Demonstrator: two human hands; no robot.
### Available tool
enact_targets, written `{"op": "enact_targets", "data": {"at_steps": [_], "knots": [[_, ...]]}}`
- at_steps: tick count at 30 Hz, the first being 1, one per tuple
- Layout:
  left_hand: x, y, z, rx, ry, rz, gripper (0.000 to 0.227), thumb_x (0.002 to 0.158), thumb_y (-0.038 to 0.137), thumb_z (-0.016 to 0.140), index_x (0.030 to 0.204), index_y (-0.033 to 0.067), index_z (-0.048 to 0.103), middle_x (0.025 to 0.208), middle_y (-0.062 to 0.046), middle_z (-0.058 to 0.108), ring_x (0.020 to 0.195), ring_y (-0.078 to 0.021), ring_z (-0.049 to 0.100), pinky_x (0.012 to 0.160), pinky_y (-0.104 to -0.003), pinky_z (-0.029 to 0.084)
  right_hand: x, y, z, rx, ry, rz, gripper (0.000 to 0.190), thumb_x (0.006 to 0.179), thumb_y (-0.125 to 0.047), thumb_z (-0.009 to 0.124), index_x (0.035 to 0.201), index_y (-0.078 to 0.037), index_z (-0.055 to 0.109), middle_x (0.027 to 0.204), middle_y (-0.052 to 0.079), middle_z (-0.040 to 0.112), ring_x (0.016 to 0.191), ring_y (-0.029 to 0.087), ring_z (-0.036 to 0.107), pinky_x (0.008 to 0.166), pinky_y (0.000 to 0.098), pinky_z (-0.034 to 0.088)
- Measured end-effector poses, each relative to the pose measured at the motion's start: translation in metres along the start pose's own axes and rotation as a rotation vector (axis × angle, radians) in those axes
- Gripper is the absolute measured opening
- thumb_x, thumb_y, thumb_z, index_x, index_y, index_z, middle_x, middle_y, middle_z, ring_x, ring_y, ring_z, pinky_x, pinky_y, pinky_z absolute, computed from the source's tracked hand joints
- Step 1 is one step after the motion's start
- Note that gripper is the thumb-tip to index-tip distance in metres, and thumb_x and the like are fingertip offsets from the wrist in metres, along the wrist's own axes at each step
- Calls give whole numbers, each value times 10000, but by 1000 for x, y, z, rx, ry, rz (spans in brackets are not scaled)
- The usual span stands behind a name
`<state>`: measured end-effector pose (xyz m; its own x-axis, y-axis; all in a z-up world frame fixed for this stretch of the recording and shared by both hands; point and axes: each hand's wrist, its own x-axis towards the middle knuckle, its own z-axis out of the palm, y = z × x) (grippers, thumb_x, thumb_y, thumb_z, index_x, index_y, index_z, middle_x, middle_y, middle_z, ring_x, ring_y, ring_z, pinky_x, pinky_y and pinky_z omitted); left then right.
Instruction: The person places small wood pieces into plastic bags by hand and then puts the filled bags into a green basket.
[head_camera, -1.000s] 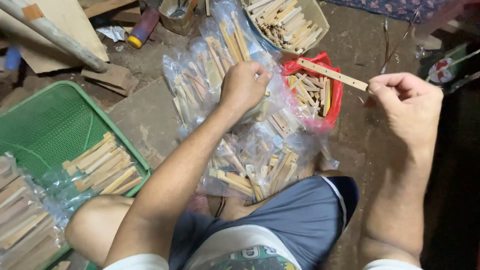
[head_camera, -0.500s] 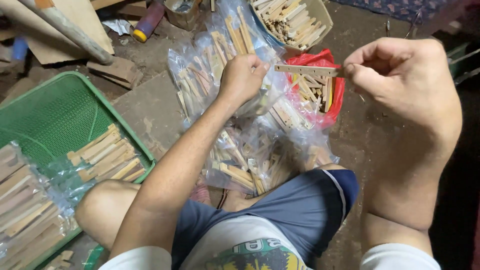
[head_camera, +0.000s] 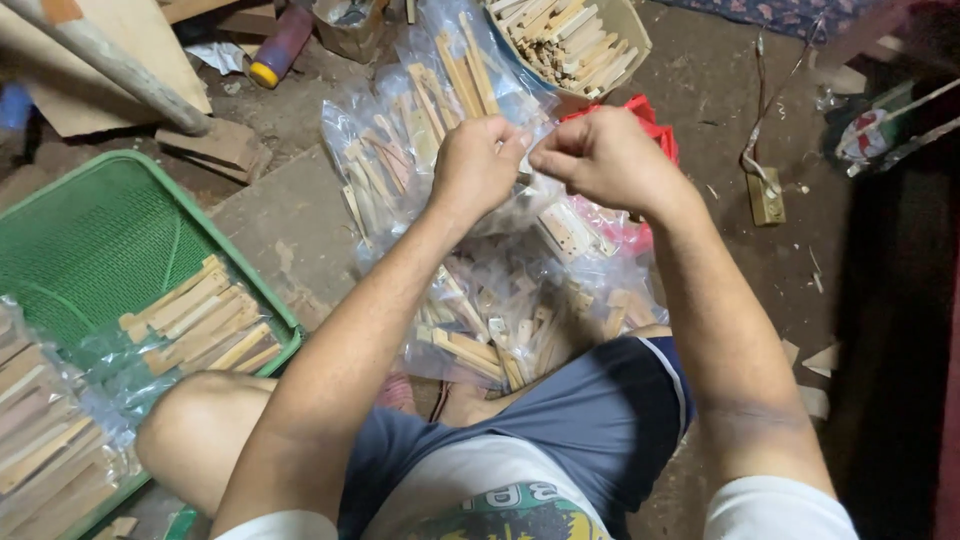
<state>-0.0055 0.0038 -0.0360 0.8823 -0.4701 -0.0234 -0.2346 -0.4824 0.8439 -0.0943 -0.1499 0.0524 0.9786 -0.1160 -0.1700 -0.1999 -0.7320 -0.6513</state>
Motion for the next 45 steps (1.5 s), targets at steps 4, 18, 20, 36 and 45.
{"op": "enact_targets", "data": {"at_steps": [4,18,20,36,45], "knots": [[-2,-4,-3,-14,-5,6,186,904,363,677,941,247,818,851,-110,756,959,-366,727,782,-463,576,22,98,-18,212,354,4,104,986,-163,741,1049,-95,787,630,69,669,589,79,646,542,194,498],[-7,9,-17,-45,-35,-64,171,910,327,685,938,229,823,774,-138,733,869,-355,735,726,-435,554,128,304,171,15,417,819,413,793,-489,743,991,-130,792,1026,197,753,1111,414,698,951,534,559],[-5,7,-18,-46,-32,-65,171,911,324,685,944,228,823,771,-131,736,865,-340,738,726,-427,553,119,296,166,10,411,829,401,808,-438,731,994,-88,790,1023,207,757,1108,418,699,942,538,560],[12,19,-6,-31,-66,7,223,973,257,659,815,115,724,712,0,657,630,-112,625,641,-314,557,-68,57,-34,278,684,-340,117,1191,37,653,1268,124,668,1011,144,659,877,178,606,808,260,503],[24,-10,22,-62,9,-16,211,884,384,664,891,235,814,861,-85,770,972,-335,739,797,-449,585,-6,48,64,29,638,-418,210,938,-167,850,1140,-205,808,1027,126,689,1124,377,624,1004,518,493]]}}
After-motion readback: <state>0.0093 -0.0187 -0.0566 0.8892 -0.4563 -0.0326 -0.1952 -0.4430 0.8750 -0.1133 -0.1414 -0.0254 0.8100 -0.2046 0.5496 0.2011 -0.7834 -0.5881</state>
